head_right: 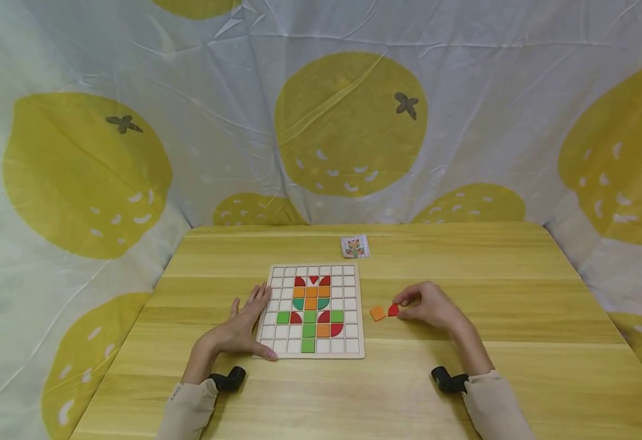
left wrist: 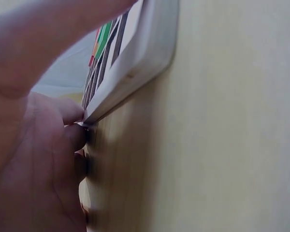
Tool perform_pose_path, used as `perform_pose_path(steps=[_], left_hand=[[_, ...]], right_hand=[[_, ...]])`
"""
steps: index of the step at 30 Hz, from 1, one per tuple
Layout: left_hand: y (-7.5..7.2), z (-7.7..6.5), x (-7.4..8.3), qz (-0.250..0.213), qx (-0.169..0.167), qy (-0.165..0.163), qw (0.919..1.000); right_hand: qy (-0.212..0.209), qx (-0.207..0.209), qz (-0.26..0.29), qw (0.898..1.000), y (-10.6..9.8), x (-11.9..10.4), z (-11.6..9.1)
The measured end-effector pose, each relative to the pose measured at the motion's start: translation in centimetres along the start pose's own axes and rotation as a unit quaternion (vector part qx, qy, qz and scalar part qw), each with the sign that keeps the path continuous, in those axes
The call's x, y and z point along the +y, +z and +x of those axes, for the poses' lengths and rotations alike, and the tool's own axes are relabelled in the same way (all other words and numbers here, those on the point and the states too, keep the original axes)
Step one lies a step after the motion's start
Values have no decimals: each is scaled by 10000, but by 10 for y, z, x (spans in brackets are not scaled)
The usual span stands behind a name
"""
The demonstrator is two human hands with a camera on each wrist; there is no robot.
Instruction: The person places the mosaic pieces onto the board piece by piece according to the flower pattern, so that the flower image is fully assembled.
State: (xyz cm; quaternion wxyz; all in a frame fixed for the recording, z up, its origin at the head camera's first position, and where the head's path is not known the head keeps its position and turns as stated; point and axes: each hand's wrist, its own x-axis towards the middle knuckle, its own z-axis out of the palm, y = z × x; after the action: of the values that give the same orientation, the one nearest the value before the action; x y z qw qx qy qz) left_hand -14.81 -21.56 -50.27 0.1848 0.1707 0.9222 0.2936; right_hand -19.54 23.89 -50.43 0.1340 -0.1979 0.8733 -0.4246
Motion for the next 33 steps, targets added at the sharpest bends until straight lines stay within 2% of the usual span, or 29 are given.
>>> perform_pose_path(steps=[4,8,10,13,17,24,27,33], left_hand=[[0,-1,1,-5,16,25,10000],[1,-1,1,-22,-7,61,10000],[2,-1,2,-31,-28,62,10000],[2,-2,3,-81,-29,28,10000],[1,-2,3,-106,13,-13,9999],[0,-4,1,-176,15,61,9998],[0,-4,2,-168,-1,66,9998],[0,-3,3,-169,18,50,9998]], right_hand=[[-32,-29,297,9996,3,-4,-1],[448,158,519,9975,8,-8,-1],[629,264,442,9967,10,-10,0],[565,386,186,9975,13,-11,1],[251,394,108,9988,14,-13,1],[558,409,370,9969,20,-16,4],[490,451,267,9974,24,-17,6],[300,274,287,9988,22,-21,5]])
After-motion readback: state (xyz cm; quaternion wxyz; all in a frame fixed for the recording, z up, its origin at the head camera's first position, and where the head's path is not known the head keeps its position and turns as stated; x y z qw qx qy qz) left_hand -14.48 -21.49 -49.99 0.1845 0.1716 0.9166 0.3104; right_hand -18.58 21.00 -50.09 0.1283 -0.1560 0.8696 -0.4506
